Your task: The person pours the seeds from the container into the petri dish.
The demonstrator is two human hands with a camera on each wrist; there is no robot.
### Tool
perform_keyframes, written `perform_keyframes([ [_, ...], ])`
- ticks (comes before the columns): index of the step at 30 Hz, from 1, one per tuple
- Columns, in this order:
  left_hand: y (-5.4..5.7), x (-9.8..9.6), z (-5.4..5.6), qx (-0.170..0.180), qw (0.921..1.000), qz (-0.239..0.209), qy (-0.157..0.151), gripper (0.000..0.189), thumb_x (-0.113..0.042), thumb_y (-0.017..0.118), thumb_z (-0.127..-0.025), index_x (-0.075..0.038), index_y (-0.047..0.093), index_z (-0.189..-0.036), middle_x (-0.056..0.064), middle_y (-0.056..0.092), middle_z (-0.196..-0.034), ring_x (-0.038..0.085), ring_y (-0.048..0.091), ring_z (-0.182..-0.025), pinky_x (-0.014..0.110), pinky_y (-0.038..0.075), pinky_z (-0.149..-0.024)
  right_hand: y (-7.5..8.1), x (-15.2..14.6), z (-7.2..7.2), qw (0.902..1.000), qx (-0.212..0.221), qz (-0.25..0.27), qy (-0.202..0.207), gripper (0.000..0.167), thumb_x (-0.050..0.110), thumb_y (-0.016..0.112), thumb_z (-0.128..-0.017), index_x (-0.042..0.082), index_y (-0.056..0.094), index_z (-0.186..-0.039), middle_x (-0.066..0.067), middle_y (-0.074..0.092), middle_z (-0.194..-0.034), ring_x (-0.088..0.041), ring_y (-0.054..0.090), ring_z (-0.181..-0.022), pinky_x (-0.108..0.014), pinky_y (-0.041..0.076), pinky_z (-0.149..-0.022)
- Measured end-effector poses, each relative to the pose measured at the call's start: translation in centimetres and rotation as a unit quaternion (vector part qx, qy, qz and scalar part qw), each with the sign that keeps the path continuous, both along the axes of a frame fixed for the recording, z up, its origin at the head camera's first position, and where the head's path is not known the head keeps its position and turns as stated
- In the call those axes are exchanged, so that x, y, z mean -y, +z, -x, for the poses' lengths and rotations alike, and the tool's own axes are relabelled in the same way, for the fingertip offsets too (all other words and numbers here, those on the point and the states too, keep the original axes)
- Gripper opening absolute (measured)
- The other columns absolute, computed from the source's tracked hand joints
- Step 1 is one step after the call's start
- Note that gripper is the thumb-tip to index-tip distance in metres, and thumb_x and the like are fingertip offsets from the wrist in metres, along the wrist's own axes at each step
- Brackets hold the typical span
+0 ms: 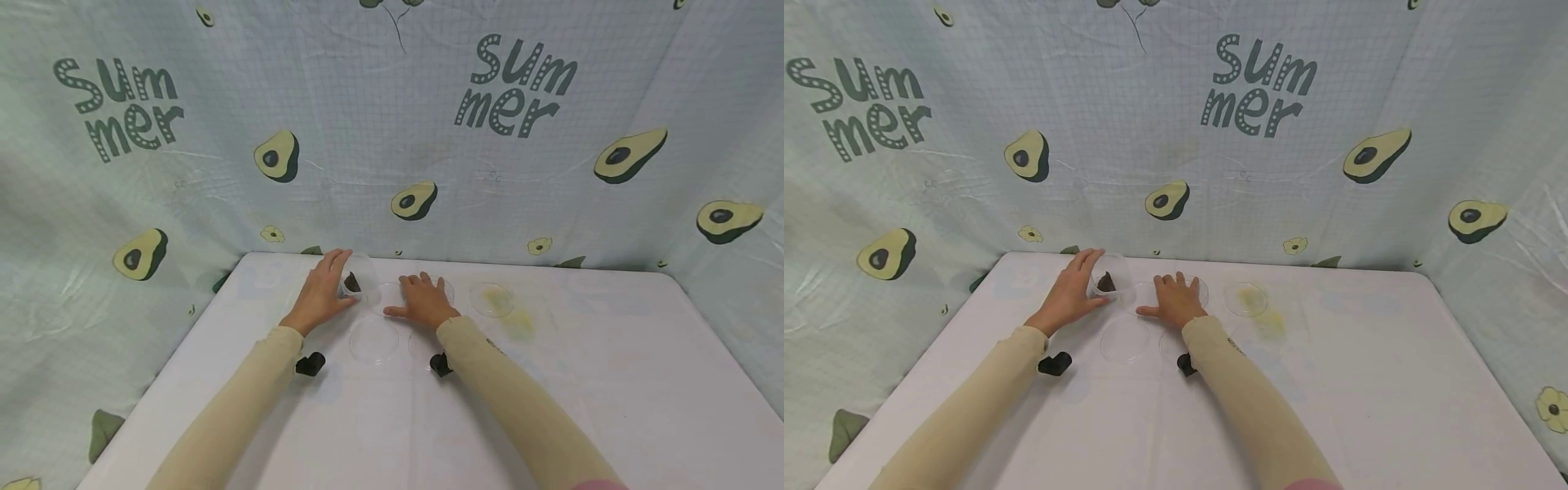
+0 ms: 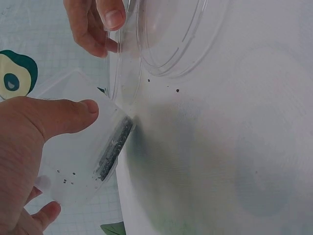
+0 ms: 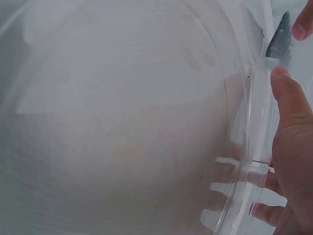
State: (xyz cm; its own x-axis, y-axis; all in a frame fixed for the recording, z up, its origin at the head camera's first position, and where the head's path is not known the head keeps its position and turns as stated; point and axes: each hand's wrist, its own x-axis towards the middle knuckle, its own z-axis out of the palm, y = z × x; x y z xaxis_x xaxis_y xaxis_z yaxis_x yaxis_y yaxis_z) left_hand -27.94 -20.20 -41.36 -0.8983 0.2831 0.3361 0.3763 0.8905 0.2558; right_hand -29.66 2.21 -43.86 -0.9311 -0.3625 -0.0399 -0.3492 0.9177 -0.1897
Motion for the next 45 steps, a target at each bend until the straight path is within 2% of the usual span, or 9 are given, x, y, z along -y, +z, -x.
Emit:
perform_keyframes([
  [9, -0.01, -0.08, -0.08, -0.006, 1.0000, 0.005, -0.002, 0.093, -0.023, 0.085, -0.074, -0.009, 0.031, -0.148, 0.016, 0.037, -0.147, 0.036, 0.044, -0.130, 0.055, 0.040, -0.106, -0.04, 0.00, -0.12, 0.9999, 0.014, -0.010, -0.002, 0.086, 0.068, 0.055, -0.085, 0.013, 0.036, -0.149, -0.010, 0.042, -0.151, -0.034, 0.027, -0.146, -0.064, 0.032, -0.109],
  [16, 0.10, -0.20, -0.20, -0.006, 1.0000, 0.005, -0.003, 0.093, -0.023, 0.085, -0.073, -0.009, 0.031, -0.148, 0.016, 0.037, -0.146, 0.036, 0.045, -0.130, 0.055, 0.040, -0.106, -0.18, -0.18, 0.00, 0.9999, 0.010, -0.006, 0.001, 0.085, 0.067, 0.056, -0.085, 0.013, 0.036, -0.148, -0.009, 0.044, -0.148, -0.031, 0.034, -0.139, -0.064, 0.038, -0.103],
  [26, 0.43, -0.27, -0.33, -0.015, 0.9998, 0.011, -0.012, 0.093, -0.023, 0.084, -0.074, -0.008, 0.031, -0.148, 0.017, 0.039, -0.144, 0.035, 0.047, -0.127, 0.054, 0.041, -0.105, -0.12, -0.20, -0.15, 0.9999, 0.012, -0.002, -0.002, 0.085, 0.066, 0.056, -0.086, 0.013, 0.035, -0.148, -0.009, 0.042, -0.149, -0.031, 0.035, -0.139, -0.067, 0.034, -0.105],
  [35, 0.52, -0.44, -0.36, -0.005, 0.9999, 0.003, -0.009, 0.104, -0.020, 0.087, -0.070, -0.001, 0.023, -0.150, 0.018, 0.036, -0.149, 0.036, 0.045, -0.131, 0.051, 0.039, -0.109, -0.29, 0.17, -0.23, 0.9997, 0.023, -0.002, -0.007, 0.084, 0.066, 0.056, -0.086, 0.013, 0.036, -0.148, -0.009, 0.042, -0.148, -0.031, 0.034, -0.139, -0.066, 0.036, -0.104],
  [41, 0.76, -0.63, -0.26, -0.001, 0.9999, 0.003, -0.010, 0.098, -0.018, 0.087, -0.070, -0.002, 0.029, -0.146, 0.017, 0.036, -0.147, 0.036, 0.048, -0.127, 0.051, 0.041, -0.107, -0.32, 0.23, -0.14, 0.9997, 0.019, -0.008, -0.011, 0.083, 0.066, 0.056, -0.085, 0.013, 0.037, -0.147, -0.008, 0.044, -0.146, -0.030, 0.038, -0.135, -0.065, 0.038, -0.103],
  [45, 0.87, -0.71, -0.27, -0.010, 0.9998, 0.009, -0.016, 0.095, -0.017, 0.088, -0.069, -0.005, 0.033, -0.144, 0.017, 0.038, -0.145, 0.036, 0.048, -0.126, 0.052, 0.042, -0.105, -0.29, 0.18, -0.06, 0.9996, 0.023, -0.007, -0.011, 0.083, 0.066, 0.056, -0.085, 0.014, 0.037, -0.147, -0.008, 0.044, -0.146, -0.029, 0.038, -0.135, -0.065, 0.037, -0.103],
])
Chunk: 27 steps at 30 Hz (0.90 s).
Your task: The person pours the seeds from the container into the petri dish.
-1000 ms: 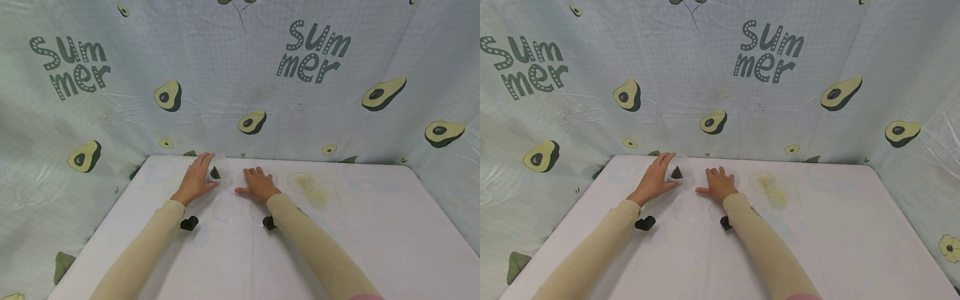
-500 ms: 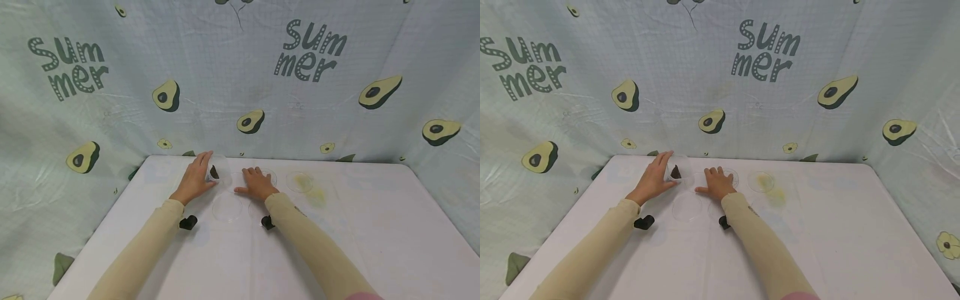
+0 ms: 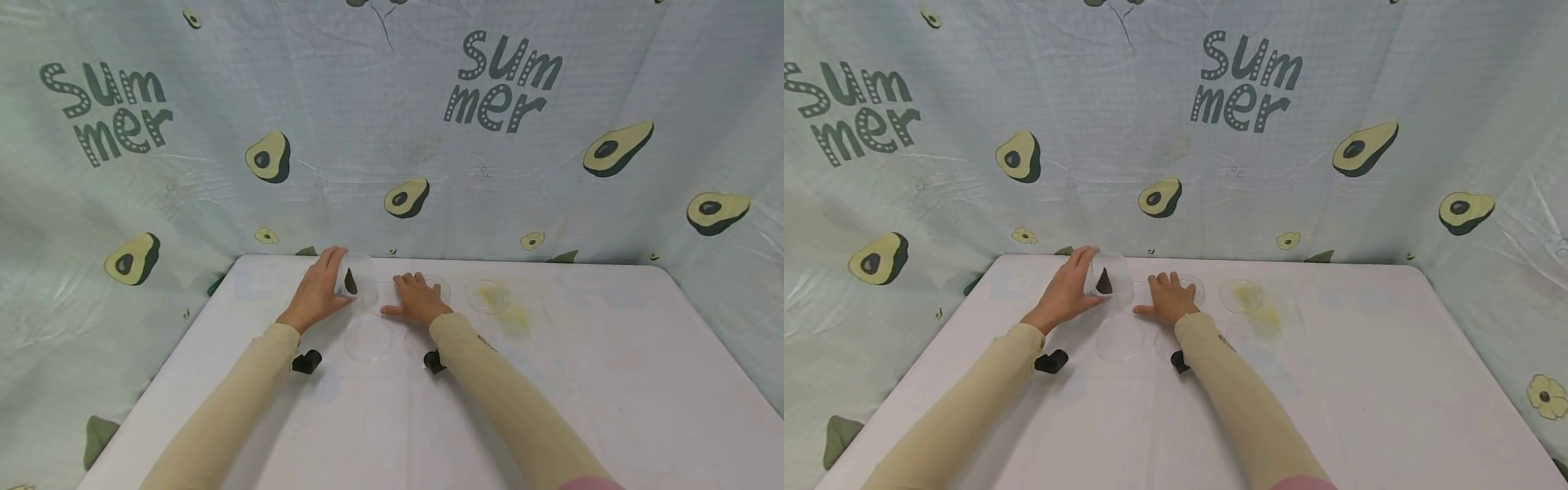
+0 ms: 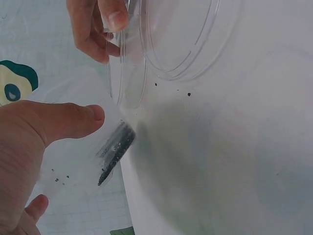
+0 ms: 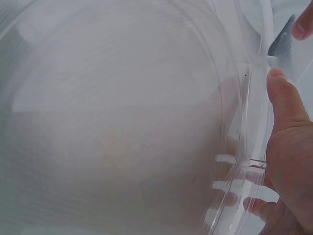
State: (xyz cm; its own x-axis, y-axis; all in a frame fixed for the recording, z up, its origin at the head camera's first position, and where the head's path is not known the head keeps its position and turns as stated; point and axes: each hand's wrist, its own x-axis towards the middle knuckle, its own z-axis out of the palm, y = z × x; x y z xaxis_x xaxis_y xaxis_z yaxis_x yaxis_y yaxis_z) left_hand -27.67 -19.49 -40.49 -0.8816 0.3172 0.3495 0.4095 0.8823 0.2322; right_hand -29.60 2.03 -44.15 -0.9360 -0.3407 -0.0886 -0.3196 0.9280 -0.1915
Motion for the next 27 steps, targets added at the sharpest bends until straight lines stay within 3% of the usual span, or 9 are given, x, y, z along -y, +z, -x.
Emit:
perform_keyframes([
  [5, 0.1, -0.2, 0.0, -0.018, 0.9997, 0.014, -0.009, 0.094, -0.016, 0.088, -0.068, -0.008, 0.035, -0.145, 0.017, 0.042, -0.141, 0.034, 0.048, -0.126, 0.054, 0.041, -0.105, 0.0, 0.0, 0.2, 0.9999, 0.010, -0.003, -0.002, 0.083, 0.066, 0.056, -0.085, 0.014, 0.036, -0.147, -0.008, 0.042, -0.148, -0.029, 0.037, -0.136, -0.065, 0.036, -0.104],
  [10, 0.2, -0.5, 0.0, -0.009, 0.9998, 0.008, -0.015, 0.093, -0.013, 0.086, -0.070, -0.010, 0.033, -0.147, 0.018, 0.042, -0.140, 0.035, 0.046, -0.127, 0.055, 0.041, -0.103, -0.2, 0.0, 0.4, 0.9999, 0.013, -0.003, -0.003, 0.083, 0.066, 0.056, -0.085, 0.015, 0.036, -0.147, -0.008, 0.042, -0.148, -0.029, 0.037, -0.136, -0.065, 0.036, -0.105],
  [27, 0.2, -1.3, 0.6, -0.017, 0.9992, 0.023, -0.030, 0.092, -0.008, 0.086, -0.069, -0.003, 0.033, -0.145, 0.017, 0.039, -0.145, 0.033, 0.041, -0.135, 0.051, 0.039, -0.109, 0.6, 0.0, 0.0, 0.9996, 0.028, -0.001, -0.004, 0.082, 0.064, 0.057, -0.086, 0.015, 0.036, -0.147, -0.010, 0.043, -0.147, -0.031, 0.036, -0.137, -0.065, 0.036, -0.105],
])
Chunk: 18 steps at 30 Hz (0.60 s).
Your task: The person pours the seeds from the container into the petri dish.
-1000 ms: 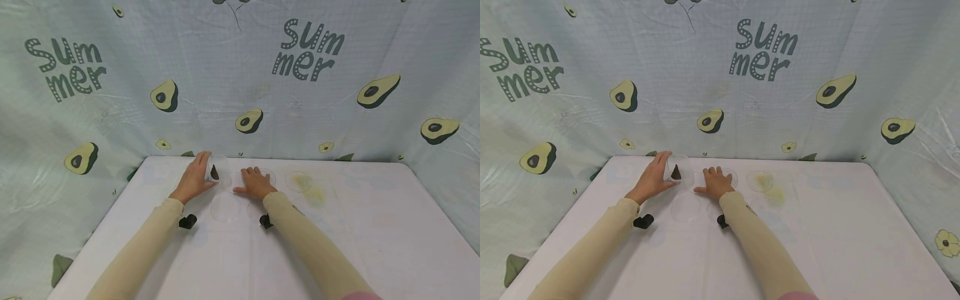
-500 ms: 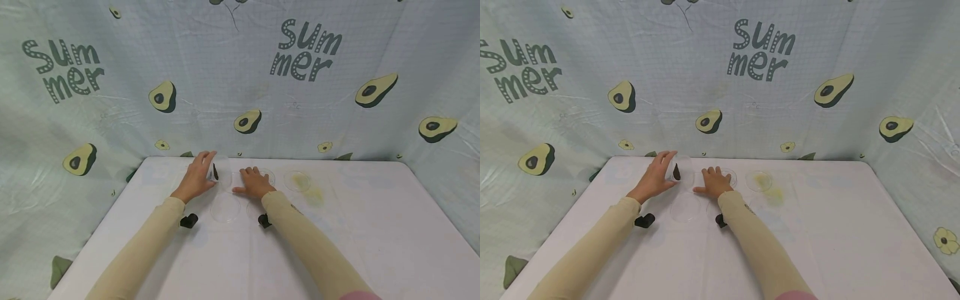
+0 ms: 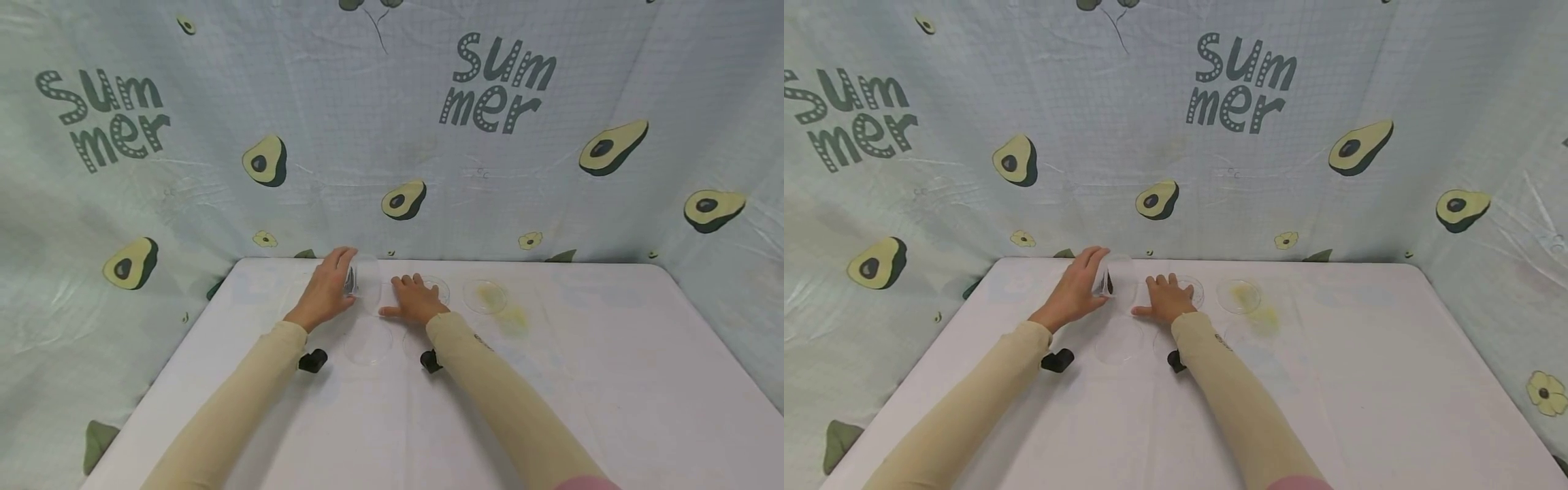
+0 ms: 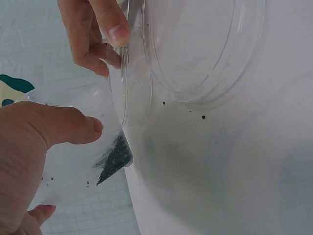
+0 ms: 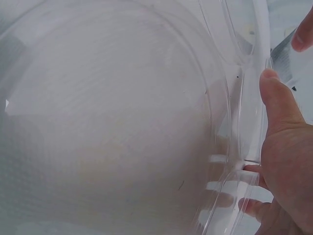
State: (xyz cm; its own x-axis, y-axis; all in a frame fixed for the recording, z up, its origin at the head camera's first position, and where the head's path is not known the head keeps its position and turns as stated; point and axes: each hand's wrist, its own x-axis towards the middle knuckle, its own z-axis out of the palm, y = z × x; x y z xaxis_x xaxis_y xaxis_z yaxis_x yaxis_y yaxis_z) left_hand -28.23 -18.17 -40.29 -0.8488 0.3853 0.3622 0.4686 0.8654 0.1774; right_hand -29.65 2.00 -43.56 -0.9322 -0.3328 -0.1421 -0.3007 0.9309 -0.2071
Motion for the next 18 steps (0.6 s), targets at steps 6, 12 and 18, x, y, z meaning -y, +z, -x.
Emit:
perform_keyframes([
  [6, -0.16, -0.25, -0.07, 0.003, 1.0000, 0.007, 0.001, 0.089, -0.009, 0.086, -0.069, -0.006, 0.036, -0.143, 0.016, 0.039, -0.146, 0.033, 0.041, -0.135, 0.050, 0.038, -0.110, -0.07, -0.04, -0.31, 0.9999, 0.004, 0.011, 0.001, 0.081, 0.063, 0.058, -0.086, 0.014, 0.037, -0.147, -0.010, 0.044, -0.146, -0.031, 0.036, -0.137, -0.065, 0.035, -0.105],
  [12, -0.04, -0.24, -0.28, -0.004, 0.9998, 0.017, -0.003, 0.090, -0.009, 0.086, -0.068, -0.009, 0.037, -0.143, 0.016, 0.040, -0.144, 0.032, 0.044, -0.131, 0.050, 0.042, -0.106, -0.11, 0.28, -0.38, 1.0000, 0.002, 0.006, 0.004, 0.081, 0.064, 0.057, -0.086, 0.014, 0.037, -0.146, -0.009, 0.044, -0.146, -0.030, 0.035, -0.137, -0.065, 0.036, -0.105],
  [18, 0.08, -0.87, 0.18, -0.011, 0.9996, 0.024, -0.009, 0.090, -0.007, 0.086, -0.068, -0.013, 0.038, -0.143, 0.014, 0.040, -0.142, 0.030, 0.043, -0.131, 0.049, 0.042, -0.107, -0.22, -0.15, 0.12, 1.0000, -0.002, 0.004, -0.001, 0.081, 0.065, 0.057, -0.085, 0.015, 0.038, -0.146, -0.009, 0.045, -0.145, -0.031, 0.035, -0.137, -0.065, 0.036, -0.104],
])
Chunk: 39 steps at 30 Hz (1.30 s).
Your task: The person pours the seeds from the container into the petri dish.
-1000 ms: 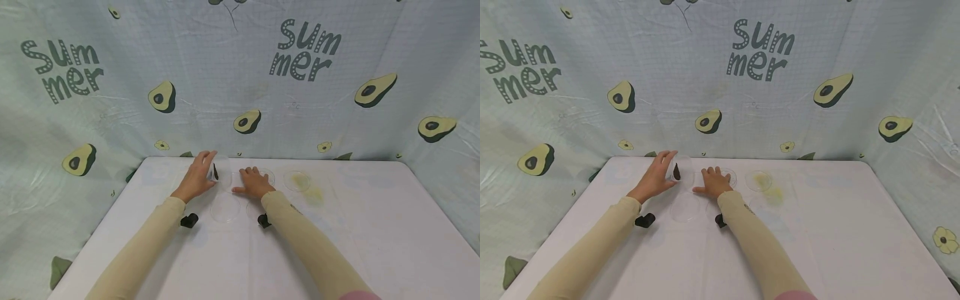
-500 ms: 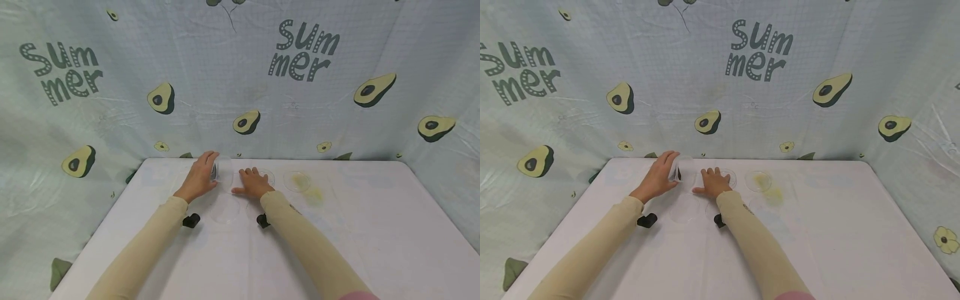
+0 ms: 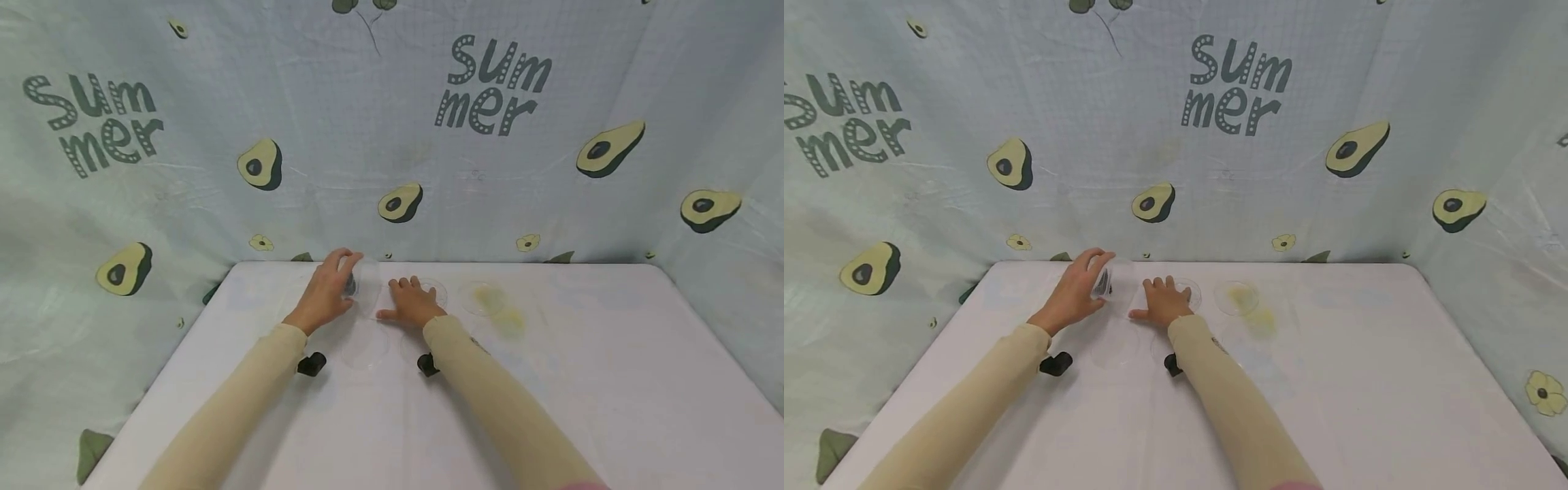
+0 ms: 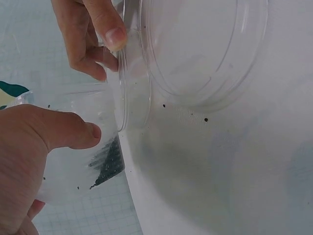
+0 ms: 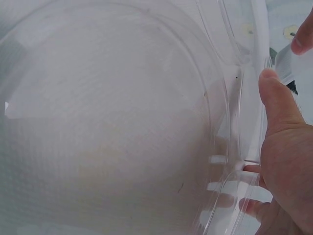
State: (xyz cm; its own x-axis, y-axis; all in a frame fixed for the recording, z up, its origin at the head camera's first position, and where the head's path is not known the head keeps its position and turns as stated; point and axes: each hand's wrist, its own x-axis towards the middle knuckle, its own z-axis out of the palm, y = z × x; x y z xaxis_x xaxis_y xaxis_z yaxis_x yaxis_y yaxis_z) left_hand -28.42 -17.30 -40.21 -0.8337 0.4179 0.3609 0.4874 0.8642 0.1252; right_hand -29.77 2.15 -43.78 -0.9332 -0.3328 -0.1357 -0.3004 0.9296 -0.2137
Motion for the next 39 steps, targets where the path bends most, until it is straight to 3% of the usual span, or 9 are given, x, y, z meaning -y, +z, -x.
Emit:
perform_keyframes([
  [14, -0.4, -0.7, -0.1, 0.008, 0.9998, 0.015, 0.005, 0.091, -0.006, 0.085, -0.069, -0.022, 0.039, -0.146, 0.011, 0.038, -0.146, 0.029, 0.038, -0.135, 0.049, 0.040, -0.109, -0.4, -0.4, -0.3, 1.0000, 0.001, -0.003, 0.003, 0.082, 0.064, 0.056, -0.086, 0.014, 0.035, -0.148, -0.010, 0.042, -0.147, -0.032, 0.032, -0.141, -0.066, 0.034, -0.106],
  [21, -0.1, -0.9, 0.2, -0.016, 0.9993, 0.032, -0.010, 0.090, -0.005, 0.083, -0.072, -0.024, 0.038, -0.147, 0.010, 0.039, -0.145, 0.027, 0.035, -0.137, 0.050, 0.038, -0.111, -0.1, -0.4, -0.1, 1.0000, -0.002, 0.001, -0.002, 0.082, 0.064, 0.056, -0.086, 0.013, 0.035, -0.148, -0.010, 0.043, -0.147, -0.032, 0.032, -0.140, -0.066, 0.034, -0.106],
  [33, -0.1, -1.1, 0.4, -0.015, 0.9988, 0.045, -0.012, 0.088, -0.004, 0.081, -0.073, -0.026, 0.039, -0.147, 0.009, 0.039, -0.145, 0.027, 0.034, -0.138, 0.050, 0.038, -0.111, -0.1, -0.2, -0.1, 1.0000, -0.001, 0.000, -0.001, 0.081, 0.063, 0.057, -0.087, 0.013, 0.036, -0.147, -0.010, 0.044, -0.145, -0.031, 0.033, -0.138, -0.066, 0.034, -0.105],
  [39, -0.2, -1.0, 0.6, -0.027, 0.9982, 0.047, -0.027, 0.088, -0.001, 0.081, -0.073, -0.025, 0.039, -0.147, 0.010, 0.040, -0.145, 0.027, 0.033, -0.139, 0.049, 0.039, -0.111, 0.1, -0.1, -0.1, 1.0000, 0.000, 0.001, 0.000, 0.081, 0.063, 0.056, -0.087, 0.014, 0.036, -0.147, -0.010, 0.044, -0.145, -0.031, 0.033, -0.138, -0.066, 0.034, -0.105],
])
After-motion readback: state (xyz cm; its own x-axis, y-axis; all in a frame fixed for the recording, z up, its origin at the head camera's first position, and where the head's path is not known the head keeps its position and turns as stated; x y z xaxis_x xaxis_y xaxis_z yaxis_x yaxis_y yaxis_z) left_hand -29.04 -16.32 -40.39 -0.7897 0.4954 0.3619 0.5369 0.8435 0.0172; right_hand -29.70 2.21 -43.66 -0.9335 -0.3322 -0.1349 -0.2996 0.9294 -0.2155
